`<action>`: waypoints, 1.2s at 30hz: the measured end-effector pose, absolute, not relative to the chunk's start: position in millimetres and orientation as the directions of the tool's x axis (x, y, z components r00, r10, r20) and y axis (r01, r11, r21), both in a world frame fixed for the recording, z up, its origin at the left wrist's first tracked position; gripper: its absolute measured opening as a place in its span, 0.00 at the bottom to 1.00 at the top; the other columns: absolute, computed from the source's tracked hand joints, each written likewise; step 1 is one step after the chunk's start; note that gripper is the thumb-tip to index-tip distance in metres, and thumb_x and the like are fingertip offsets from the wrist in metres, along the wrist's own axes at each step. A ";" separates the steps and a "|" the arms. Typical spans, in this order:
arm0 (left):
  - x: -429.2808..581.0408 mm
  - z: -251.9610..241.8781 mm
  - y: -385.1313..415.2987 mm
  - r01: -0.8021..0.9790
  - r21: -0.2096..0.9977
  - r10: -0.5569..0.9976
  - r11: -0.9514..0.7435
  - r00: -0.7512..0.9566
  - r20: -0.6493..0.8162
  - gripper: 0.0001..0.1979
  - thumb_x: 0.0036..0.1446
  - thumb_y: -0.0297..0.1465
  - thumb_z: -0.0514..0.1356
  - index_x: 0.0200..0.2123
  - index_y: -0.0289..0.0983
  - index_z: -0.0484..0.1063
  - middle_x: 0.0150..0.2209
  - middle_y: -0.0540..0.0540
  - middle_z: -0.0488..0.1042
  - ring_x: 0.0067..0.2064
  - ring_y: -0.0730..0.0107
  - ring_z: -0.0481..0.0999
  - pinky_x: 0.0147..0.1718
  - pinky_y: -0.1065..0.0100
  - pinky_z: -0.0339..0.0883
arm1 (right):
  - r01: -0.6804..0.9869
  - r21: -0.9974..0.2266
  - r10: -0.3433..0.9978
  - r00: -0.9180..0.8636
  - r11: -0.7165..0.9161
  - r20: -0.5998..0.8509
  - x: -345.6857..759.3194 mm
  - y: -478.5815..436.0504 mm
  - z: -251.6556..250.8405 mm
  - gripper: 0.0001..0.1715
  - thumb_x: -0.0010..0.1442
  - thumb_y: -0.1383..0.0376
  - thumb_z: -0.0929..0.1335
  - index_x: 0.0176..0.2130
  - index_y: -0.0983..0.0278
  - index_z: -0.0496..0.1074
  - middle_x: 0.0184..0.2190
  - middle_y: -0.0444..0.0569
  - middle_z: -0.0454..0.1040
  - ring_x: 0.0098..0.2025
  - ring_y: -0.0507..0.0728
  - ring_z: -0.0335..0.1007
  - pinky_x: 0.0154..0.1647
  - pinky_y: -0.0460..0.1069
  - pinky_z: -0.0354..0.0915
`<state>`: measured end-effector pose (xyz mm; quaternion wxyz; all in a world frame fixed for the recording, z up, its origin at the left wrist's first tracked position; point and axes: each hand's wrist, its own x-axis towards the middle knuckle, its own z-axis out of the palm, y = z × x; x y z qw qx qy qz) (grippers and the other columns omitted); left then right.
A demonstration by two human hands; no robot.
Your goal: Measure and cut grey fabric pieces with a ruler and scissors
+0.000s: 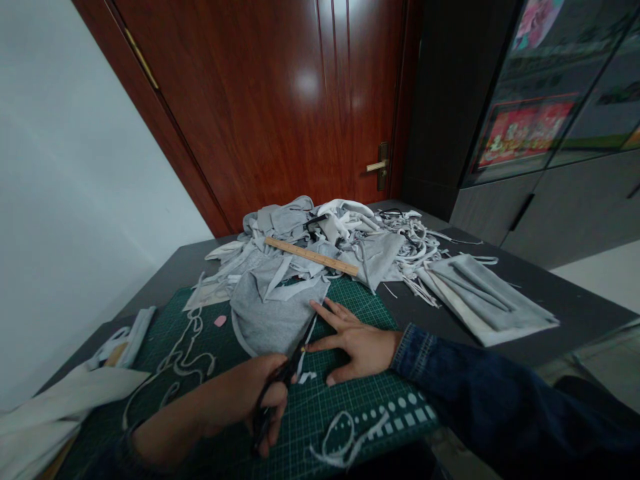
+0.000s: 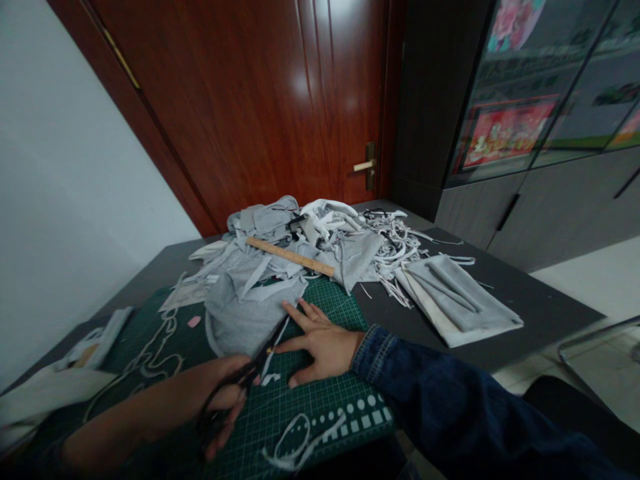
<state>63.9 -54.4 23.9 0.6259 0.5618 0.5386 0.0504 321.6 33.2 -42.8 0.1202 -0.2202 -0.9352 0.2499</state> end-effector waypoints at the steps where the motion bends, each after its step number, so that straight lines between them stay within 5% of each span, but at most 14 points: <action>1: 62.8 21.9 -55.2 0.528 0.767 0.670 0.365 0.423 -0.610 0.17 0.50 0.40 0.60 0.41 0.40 0.62 0.24 0.51 0.76 0.21 0.68 0.75 0.22 0.67 0.69 | 0.344 -0.526 0.472 -0.872 0.778 0.127 322.2 33.9 -42.0 0.46 0.54 0.47 0.80 0.67 0.49 0.69 0.77 0.48 0.14 0.76 0.82 0.16 0.74 0.74 0.31; 6: 54.6 18.3 -60.0 0.439 0.796 0.660 0.417 0.456 -0.598 0.20 0.53 0.43 0.63 0.43 0.39 0.63 0.27 0.53 0.75 0.23 0.69 0.76 0.22 0.69 0.70 | 0.362 -0.529 0.548 -0.799 0.768 0.248 328.1 43.3 -38.9 0.37 0.61 0.49 0.76 0.63 0.61 0.73 0.79 0.58 0.32 0.79 0.74 0.29 0.76 0.68 0.35; 11: 49.3 20.4 -60.3 0.442 0.793 0.656 0.419 0.457 -0.601 0.22 0.54 0.44 0.65 0.44 0.39 0.63 0.27 0.53 0.75 0.23 0.70 0.75 0.21 0.69 0.71 | 0.410 -0.484 0.562 -0.797 0.773 0.222 331.4 52.7 -43.0 0.45 0.60 0.47 0.76 0.69 0.62 0.67 0.78 0.61 0.42 0.78 0.74 0.32 0.75 0.70 0.40; 26: 54.7 29.9 -60.0 0.547 0.727 0.641 0.414 0.392 -0.660 0.22 0.52 0.47 0.63 0.42 0.40 0.63 0.24 0.50 0.77 0.22 0.68 0.74 0.24 0.66 0.70 | 0.414 -0.451 0.543 -0.814 0.791 0.206 332.9 52.9 -49.2 0.46 0.59 0.45 0.76 0.68 0.62 0.68 0.77 0.63 0.46 0.78 0.74 0.32 0.75 0.70 0.43; 36: 59.5 32.1 -53.1 0.599 0.701 0.620 0.387 0.393 -0.679 0.20 0.53 0.48 0.59 0.41 0.41 0.62 0.24 0.51 0.76 0.23 0.66 0.75 0.24 0.65 0.71 | 0.442 -0.486 0.573 -0.804 0.754 0.158 334.0 51.3 -50.0 0.47 0.58 0.45 0.77 0.69 0.58 0.67 0.79 0.59 0.34 0.78 0.77 0.25 0.74 0.71 0.42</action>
